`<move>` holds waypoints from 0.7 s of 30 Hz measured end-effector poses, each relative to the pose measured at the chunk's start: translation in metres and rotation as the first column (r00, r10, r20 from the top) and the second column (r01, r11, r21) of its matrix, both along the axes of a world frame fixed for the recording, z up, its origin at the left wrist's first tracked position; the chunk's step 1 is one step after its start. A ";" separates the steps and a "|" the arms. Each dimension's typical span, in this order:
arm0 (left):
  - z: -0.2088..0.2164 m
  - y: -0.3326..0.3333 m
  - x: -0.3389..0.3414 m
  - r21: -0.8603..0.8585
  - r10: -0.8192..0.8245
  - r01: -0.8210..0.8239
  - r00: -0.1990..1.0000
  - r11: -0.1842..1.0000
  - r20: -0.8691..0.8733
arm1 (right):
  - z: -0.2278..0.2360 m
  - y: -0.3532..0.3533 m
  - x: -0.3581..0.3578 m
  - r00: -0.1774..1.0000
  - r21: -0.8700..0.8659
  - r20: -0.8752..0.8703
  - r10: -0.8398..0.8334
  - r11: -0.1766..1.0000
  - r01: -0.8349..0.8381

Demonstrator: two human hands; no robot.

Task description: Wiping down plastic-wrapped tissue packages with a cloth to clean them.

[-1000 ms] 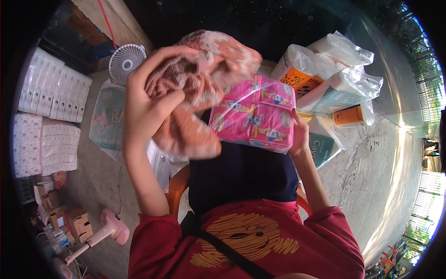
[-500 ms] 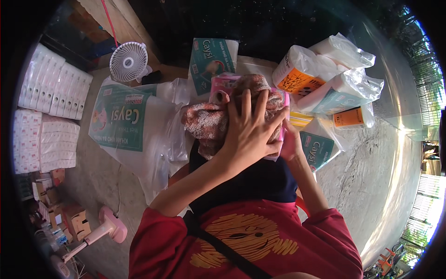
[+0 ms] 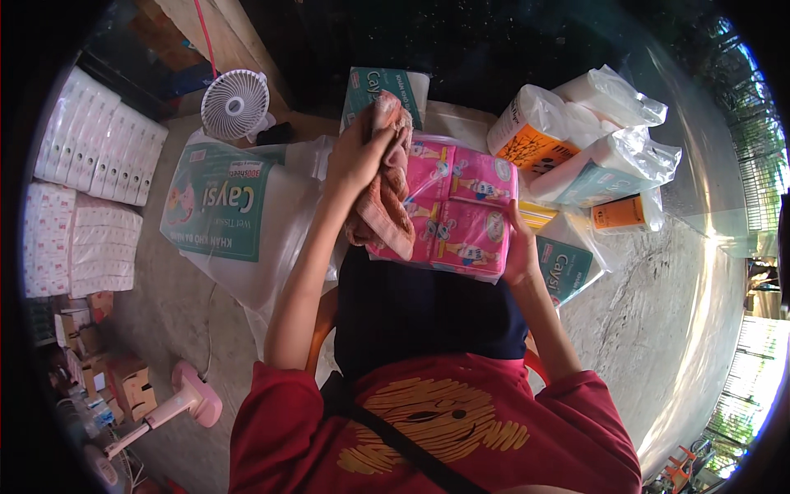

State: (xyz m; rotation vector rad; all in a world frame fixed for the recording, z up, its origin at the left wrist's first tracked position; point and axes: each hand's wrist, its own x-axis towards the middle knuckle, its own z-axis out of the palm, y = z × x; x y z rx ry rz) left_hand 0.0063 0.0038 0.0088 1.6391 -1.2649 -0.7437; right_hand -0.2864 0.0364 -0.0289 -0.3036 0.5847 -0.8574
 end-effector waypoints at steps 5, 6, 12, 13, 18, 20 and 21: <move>0.002 0.000 0.000 0.056 -0.058 0.061 0.997 0.997 -0.059 | 0.001 -0.004 -0.006 0.997 0.041 -0.009 -0.072 0.997 0.072; 0.010 0.005 -0.004 0.067 -0.097 0.101 0.994 0.993 -0.055 | 0.001 -0.005 -0.008 0.994 0.029 -0.054 -0.090 0.995 0.092; 0.095 0.049 -0.032 0.243 -0.289 0.259 0.952 0.935 0.097 | 0.004 -0.015 -0.011 0.987 0.051 0.122 -0.105 0.994 0.099; 0.107 0.058 -0.038 0.221 -0.329 0.312 0.943 0.924 0.044 | 0.006 -0.018 -0.012 0.990 0.049 0.068 -0.125 0.991 0.122; 0.135 0.074 -0.042 -0.086 -0.435 0.427 0.870 0.900 -0.232 | 0.015 -0.016 -0.009 0.988 0.081 0.104 -0.115 0.991 0.107; 0.129 0.066 -0.033 -0.289 -0.249 0.210 0.963 0.934 -0.106 | 0.016 -0.011 -0.009 0.994 0.067 0.050 -0.102 0.993 0.098; 0.122 0.056 -0.026 -0.283 -0.136 0.084 0.977 0.955 -0.167 | 0.015 -0.009 -0.008 0.994 0.103 0.009 -0.107 0.989 0.105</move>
